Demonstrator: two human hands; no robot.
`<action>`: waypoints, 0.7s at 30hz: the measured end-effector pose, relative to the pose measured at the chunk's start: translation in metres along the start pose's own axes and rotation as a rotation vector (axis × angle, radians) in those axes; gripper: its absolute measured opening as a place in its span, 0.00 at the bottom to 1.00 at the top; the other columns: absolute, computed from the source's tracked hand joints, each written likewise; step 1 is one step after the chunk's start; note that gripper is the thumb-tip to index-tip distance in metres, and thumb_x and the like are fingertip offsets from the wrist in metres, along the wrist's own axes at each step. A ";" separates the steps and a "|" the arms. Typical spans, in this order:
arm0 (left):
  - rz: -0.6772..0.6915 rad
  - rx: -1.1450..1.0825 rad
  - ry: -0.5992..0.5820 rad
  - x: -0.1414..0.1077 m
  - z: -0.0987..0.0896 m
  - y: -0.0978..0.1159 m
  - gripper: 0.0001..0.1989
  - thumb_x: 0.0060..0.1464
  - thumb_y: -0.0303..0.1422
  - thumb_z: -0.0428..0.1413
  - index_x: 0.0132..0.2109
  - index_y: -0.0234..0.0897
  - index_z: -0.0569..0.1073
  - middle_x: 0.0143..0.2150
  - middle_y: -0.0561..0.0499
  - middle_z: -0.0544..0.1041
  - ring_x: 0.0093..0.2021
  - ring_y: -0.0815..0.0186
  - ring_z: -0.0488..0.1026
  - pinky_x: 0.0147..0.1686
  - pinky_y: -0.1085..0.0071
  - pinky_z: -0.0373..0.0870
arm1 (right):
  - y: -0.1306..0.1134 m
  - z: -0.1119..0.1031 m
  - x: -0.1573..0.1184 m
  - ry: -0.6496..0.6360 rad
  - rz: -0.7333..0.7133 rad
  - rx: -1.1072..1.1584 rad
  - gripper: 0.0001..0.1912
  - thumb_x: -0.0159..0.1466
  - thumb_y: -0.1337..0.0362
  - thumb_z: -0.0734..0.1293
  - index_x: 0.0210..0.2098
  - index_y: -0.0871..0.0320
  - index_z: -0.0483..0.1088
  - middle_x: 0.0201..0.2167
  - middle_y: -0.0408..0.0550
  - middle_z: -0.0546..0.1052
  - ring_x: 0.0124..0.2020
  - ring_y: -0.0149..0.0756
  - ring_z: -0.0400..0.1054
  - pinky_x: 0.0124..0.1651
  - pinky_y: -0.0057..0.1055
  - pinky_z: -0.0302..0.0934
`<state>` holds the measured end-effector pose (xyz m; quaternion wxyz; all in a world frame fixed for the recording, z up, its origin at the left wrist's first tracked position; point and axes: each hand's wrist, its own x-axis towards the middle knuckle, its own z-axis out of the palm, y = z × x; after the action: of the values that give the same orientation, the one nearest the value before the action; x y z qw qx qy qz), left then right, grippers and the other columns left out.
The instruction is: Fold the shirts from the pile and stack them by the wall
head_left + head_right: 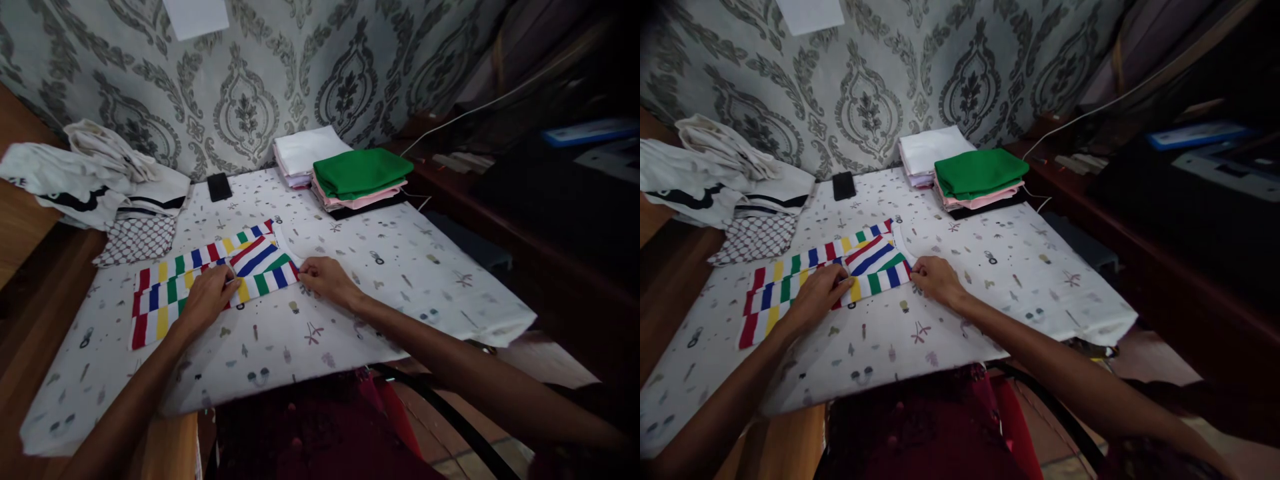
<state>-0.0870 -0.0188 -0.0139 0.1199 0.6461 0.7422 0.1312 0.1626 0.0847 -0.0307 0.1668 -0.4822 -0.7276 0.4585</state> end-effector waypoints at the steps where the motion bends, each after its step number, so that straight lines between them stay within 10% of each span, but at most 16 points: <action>1: 0.009 -0.027 -0.002 0.002 0.000 0.000 0.11 0.60 0.41 0.48 0.34 0.40 0.67 0.33 0.49 0.74 0.37 0.57 0.70 0.37 0.63 0.63 | 0.001 0.000 0.001 -0.004 0.007 0.027 0.04 0.58 0.69 0.65 0.27 0.58 0.70 0.16 0.38 0.71 0.15 0.27 0.63 0.25 0.26 0.58; 14: -0.077 -0.126 -0.121 0.002 -0.003 0.000 0.10 0.59 0.41 0.48 0.36 0.42 0.69 0.28 0.55 0.74 0.29 0.63 0.69 0.29 0.69 0.59 | 0.000 -0.008 0.000 -0.075 0.035 0.119 0.06 0.54 0.72 0.65 0.23 0.57 0.65 0.13 0.36 0.68 0.14 0.27 0.61 0.21 0.24 0.55; 21: 0.088 0.117 0.163 -0.012 0.012 0.001 0.12 0.63 0.39 0.48 0.49 0.39 0.69 0.49 0.43 0.75 0.49 0.52 0.71 0.49 0.55 0.68 | -0.003 -0.010 -0.004 0.006 -0.073 -0.166 0.03 0.56 0.69 0.66 0.31 0.57 0.67 0.17 0.36 0.71 0.20 0.30 0.65 0.28 0.27 0.58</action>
<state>-0.0808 -0.0299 -0.0247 0.0153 0.6713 0.7267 0.1451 0.1699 0.0863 -0.0222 0.1448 -0.4688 -0.7798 0.3888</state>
